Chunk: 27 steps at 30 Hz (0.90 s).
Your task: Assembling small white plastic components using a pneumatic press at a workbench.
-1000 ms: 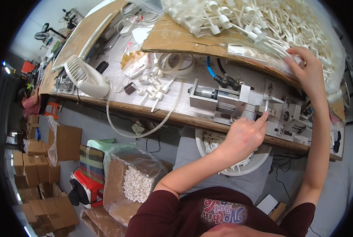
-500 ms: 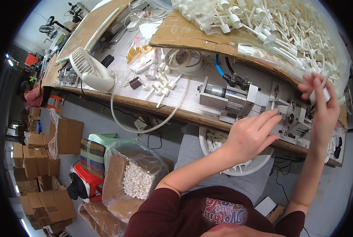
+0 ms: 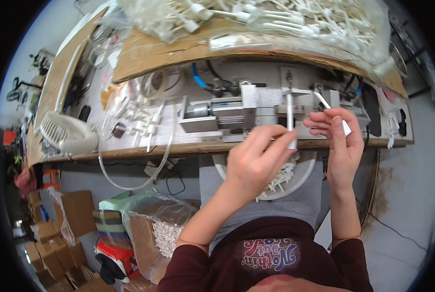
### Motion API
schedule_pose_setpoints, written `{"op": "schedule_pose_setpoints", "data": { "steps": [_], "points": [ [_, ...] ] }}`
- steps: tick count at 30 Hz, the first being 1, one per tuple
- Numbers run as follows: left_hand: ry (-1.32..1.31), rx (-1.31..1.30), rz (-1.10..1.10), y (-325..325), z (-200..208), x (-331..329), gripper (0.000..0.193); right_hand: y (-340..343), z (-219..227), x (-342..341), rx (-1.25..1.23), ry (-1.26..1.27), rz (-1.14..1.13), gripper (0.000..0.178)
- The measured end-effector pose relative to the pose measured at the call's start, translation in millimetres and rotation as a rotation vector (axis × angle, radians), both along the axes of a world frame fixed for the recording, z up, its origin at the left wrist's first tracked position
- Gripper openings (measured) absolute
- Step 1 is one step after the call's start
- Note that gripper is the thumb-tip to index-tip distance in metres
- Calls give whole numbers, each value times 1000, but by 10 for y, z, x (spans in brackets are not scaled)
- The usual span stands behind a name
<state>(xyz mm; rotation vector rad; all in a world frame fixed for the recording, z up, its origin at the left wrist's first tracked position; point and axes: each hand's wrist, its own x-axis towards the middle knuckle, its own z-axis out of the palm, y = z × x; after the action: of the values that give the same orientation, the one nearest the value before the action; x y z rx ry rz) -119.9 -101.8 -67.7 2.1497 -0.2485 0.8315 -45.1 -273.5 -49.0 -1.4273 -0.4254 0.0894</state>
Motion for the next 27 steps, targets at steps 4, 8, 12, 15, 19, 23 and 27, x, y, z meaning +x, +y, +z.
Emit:
{"op": "schedule_pose_setpoints", "data": {
  "steps": [4,8,12,15,19,23,27],
  "points": [
    [23,289,76,-33,-149,48,32,-108,-46,-36,43,-114,90,44],
    [60,400,89,-82,-158,128,31,-61,36,-129,18,-172,72,48],
    [82,438,88,-56,-94,183,28,-71,20,-156,-132,-341,35,52],
    [88,424,73,-48,-100,206,27,-119,-44,-133,-196,-415,1,53],
    [125,441,63,-36,-26,189,27,-238,38,-85,-500,-545,-5,42],
    [150,330,-84,93,154,228,27,-197,47,-73,-550,-643,-106,31],
    [-108,229,55,316,541,505,19,-148,23,-34,-646,-808,-60,32]
  ]
}}
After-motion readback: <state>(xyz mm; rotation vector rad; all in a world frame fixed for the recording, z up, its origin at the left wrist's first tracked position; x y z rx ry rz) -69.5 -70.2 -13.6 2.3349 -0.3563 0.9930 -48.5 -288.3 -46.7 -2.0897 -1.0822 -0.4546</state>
